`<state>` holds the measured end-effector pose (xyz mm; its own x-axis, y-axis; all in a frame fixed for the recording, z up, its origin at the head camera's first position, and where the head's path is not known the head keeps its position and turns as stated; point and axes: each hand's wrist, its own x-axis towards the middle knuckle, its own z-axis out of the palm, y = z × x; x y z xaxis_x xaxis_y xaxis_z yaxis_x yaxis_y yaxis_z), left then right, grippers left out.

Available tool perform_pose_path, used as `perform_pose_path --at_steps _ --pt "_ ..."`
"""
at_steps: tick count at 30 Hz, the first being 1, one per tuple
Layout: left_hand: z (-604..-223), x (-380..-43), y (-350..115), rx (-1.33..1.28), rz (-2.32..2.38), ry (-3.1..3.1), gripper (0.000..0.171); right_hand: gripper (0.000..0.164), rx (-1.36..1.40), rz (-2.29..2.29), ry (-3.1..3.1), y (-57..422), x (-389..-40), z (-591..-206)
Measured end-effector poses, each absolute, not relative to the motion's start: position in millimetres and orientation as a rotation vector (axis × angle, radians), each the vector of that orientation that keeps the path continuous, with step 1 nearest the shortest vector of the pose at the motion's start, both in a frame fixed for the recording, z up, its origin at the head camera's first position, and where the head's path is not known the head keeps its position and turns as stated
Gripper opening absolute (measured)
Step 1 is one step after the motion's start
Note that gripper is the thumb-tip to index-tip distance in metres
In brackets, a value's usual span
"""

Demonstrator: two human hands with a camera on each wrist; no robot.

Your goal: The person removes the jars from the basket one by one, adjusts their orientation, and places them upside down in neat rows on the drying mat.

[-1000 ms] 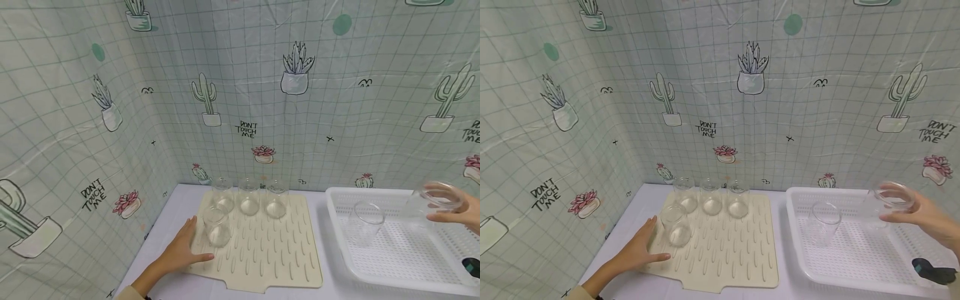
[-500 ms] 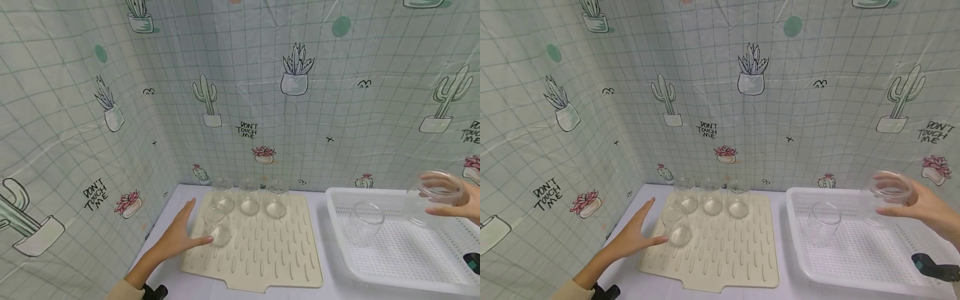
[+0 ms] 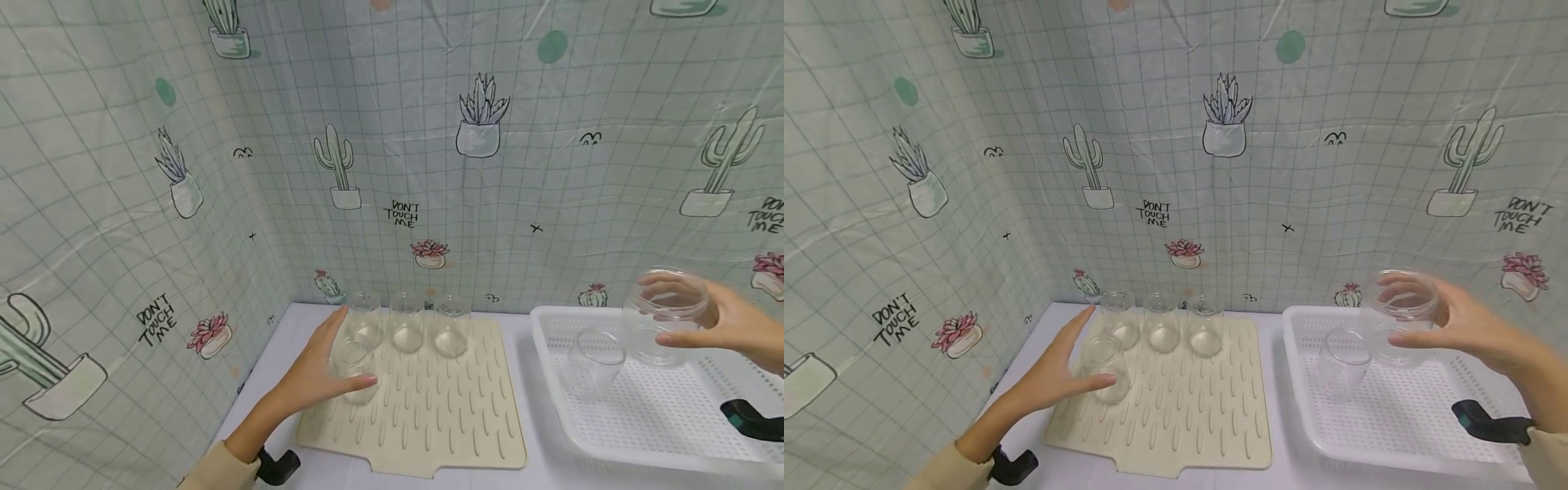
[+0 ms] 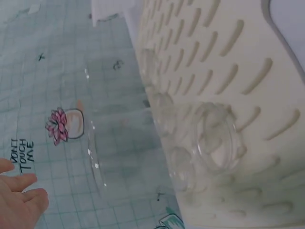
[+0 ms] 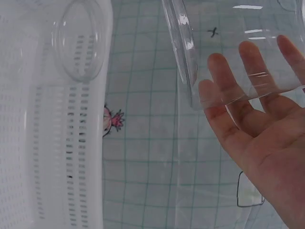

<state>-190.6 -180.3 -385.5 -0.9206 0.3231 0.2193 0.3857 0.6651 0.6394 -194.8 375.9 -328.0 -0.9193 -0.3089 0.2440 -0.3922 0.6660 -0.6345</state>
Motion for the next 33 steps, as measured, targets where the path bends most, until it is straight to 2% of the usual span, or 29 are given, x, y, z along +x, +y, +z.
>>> perform_pose_path --at_steps 16,22,33 --pt "-364.6 -174.6 -114.9 -0.845 -1.069 -2.777 0.109 0.079 1.091 1.177 -2.582 314.0 -190.3 -314.9" --pt "-359.6 -172.0 -93.5 -0.874 -1.256 -2.738 0.105 0.077 1.083 1.051 -2.627 287.6 -183.1 -313.1" --pt "-355.5 -176.8 -63.1 -0.967 -1.879 -2.577 0.086 0.069 0.941 0.832 -2.663 231.3 -174.2 -321.5"
